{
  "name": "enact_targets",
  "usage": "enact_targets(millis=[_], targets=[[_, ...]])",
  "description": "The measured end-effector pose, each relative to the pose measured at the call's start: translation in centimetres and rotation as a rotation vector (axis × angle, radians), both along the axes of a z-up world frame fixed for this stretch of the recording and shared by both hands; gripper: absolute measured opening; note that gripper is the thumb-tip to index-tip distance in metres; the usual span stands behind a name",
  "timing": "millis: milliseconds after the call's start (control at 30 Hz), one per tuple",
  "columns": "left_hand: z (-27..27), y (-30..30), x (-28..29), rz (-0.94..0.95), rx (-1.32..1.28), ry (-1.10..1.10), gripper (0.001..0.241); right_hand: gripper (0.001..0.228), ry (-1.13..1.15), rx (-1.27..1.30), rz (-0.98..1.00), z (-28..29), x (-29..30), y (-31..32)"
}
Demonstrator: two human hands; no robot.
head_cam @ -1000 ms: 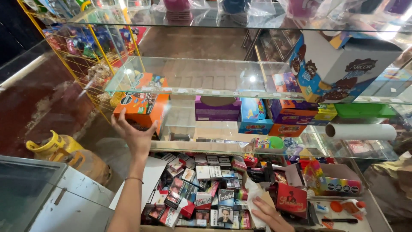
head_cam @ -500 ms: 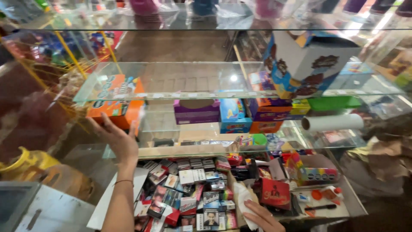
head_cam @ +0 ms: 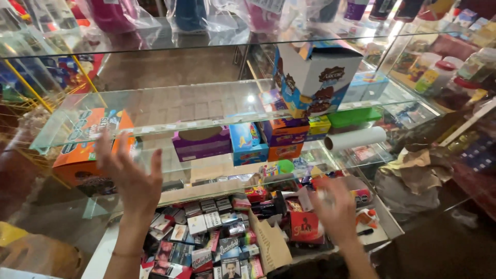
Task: Cleaning individual chocolate bars with a cloth and organizing them into a cardboard box at a retail counter.
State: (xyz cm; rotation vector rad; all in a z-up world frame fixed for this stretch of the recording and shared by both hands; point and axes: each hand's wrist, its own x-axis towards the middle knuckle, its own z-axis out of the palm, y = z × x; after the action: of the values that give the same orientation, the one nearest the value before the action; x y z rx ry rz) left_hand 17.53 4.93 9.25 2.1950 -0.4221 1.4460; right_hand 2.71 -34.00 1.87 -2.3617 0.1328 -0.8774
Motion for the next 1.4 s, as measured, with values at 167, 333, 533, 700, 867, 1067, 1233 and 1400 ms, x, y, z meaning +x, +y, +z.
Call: enact_targets(millis=[167,333,533,700,867,1067,1233,1400], targets=[[-1.2,-2.7,6.8,-0.006,0.109,0.215,0.065,0.053,-0.448,-0.3,-0.055,12.5,9.0,-0.9],[-2.1,-3.4,8.3,0.242,0.287,0.507,0.078,0.076,-0.198,-0.419,-0.171,18.7,14.6,-0.6],[-2.1,-3.2,8.1,0.273,0.345,0.541,0.081,0.047,-0.312,-0.534,-0.294,17.5,18.6,-3.6],[-2.4,-3.4,8.1,0.218,0.289,0.477,0.08,0.027,-0.554,-0.401,-0.046,16.6,13.0,-3.8],[-2.5,-3.4,6.9,0.061,0.229,0.422,0.08,0.031,-0.697,-0.325,0.056,12.5,6.5,-3.8],[-0.3,-4.2,-3.6,-0.677,-0.13,0.442,0.036,0.031,-0.623,-0.184,0.251,8.0,-0.5,0.6],[-1.3,-1.1,-8.8,-0.953,-0.303,0.307,0.027,0.033,-0.46,-0.094,0.536,3.9,-0.6,5.6],[-0.4,2.3,-11.1,-0.896,-0.321,0.397,0.026,0.043,-0.494,0.048,0.878,1.6,-1.1,11.5]])
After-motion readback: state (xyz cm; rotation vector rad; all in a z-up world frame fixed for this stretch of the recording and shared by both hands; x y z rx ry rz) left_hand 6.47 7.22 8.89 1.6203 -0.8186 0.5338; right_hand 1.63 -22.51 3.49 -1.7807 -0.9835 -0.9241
